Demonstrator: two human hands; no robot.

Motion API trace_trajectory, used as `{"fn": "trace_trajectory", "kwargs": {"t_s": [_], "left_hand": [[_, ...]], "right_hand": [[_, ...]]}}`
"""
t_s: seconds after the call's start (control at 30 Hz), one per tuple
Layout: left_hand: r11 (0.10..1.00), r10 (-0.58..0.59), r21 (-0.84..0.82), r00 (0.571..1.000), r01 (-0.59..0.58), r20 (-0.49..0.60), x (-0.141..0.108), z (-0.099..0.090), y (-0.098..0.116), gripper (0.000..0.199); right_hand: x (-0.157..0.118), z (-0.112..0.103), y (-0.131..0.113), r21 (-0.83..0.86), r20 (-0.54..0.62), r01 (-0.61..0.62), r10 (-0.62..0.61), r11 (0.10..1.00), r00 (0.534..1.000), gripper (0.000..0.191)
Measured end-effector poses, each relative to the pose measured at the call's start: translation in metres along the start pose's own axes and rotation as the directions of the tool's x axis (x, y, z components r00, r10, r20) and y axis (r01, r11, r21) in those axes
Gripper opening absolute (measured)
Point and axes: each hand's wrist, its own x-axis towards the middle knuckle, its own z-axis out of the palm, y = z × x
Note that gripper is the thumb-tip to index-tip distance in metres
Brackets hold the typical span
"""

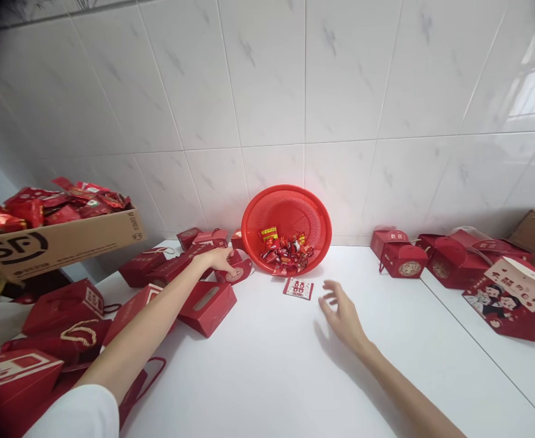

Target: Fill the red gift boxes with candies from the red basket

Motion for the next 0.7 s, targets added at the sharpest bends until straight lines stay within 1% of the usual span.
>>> {"fn": "trace_trajectory", "kwargs": {"t_s": [0.03,0.07,0.1,0.13,0.2,0.27,0.33,0.4,0.47,0.53,0.6,0.63,0.7], "left_hand": [[1.000,0.018,-0.023,1.000,-0.018,0.019,-0.002,0.001,0.000,0.076],[0.999,0.026,-0.035,0.999,-0.025,0.029,-0.004,0.002,0.001,0.075],[0.999,0.027,-0.038,0.999,-0.026,0.030,-0.006,0.002,0.003,0.074],[0.999,0.033,-0.041,0.999,-0.032,0.030,-0.009,0.002,0.005,0.072],[0.995,0.072,-0.066,0.996,-0.069,0.046,-0.016,-0.001,0.006,0.068],[0.987,0.119,-0.113,0.991,-0.113,0.053,-0.026,-0.006,0.003,0.064],[0.973,0.155,-0.183,0.987,-0.143,0.050,-0.038,-0.014,-0.004,0.066],[0.951,0.187,-0.262,0.980,-0.166,0.060,-0.053,-0.022,-0.010,0.071],[0.924,0.244,-0.318,0.967,-0.211,0.067,-0.071,-0.030,-0.011,0.071],[0.896,0.316,-0.335,0.948,-0.290,0.024,-0.089,-0.036,-0.006,0.067],[0.859,0.402,-0.338,0.915,-0.384,-0.018,-0.105,-0.039,0.005,0.064],[0.840,0.448,-0.334,0.894,-0.428,-0.019,-0.112,-0.039,0.011,0.064],[0.783,0.553,-0.347,0.833,-0.516,0.009,-0.122,-0.036,0.023,0.068]], "right_hand": [[0.018,0.001,-0.003,0.032,-0.031,-0.099,0.100,0.995,0.994,0.043],[0.038,0.003,-0.006,0.060,-0.073,-0.216,0.220,0.975,0.973,0.048],[0.059,0.005,-0.010,0.080,-0.122,-0.310,0.318,0.947,0.940,0.052],[0.080,0.008,-0.014,0.091,-0.146,-0.365,0.375,0.926,0.915,0.053],[0.113,0.015,-0.022,0.105,-0.143,-0.381,0.393,0.919,0.908,0.044],[0.129,0.020,-0.029,0.118,-0.142,-0.399,0.413,0.909,0.899,0.033],[0.129,0.022,-0.035,0.132,-0.138,-0.423,0.439,0.896,0.888,0.023],[0.120,0.018,-0.040,0.156,-0.110,-0.450,0.469,0.879,0.877,0.017],[0.109,0.010,-0.043,0.198,-0.048,-0.488,0.505,0.850,0.862,0.014],[0.101,0.001,-0.045,0.237,0.028,-0.540,0.550,0.808,0.835,0.015],[0.097,-0.006,-0.046,0.260,0.096,-0.594,0.592,0.761,0.801,0.017],[0.096,-0.008,-0.047,0.267,0.123,-0.615,0.607,0.742,0.785,0.018],[0.095,-0.011,-0.048,0.277,0.164,-0.641,0.622,0.716,0.766,0.019]]}}
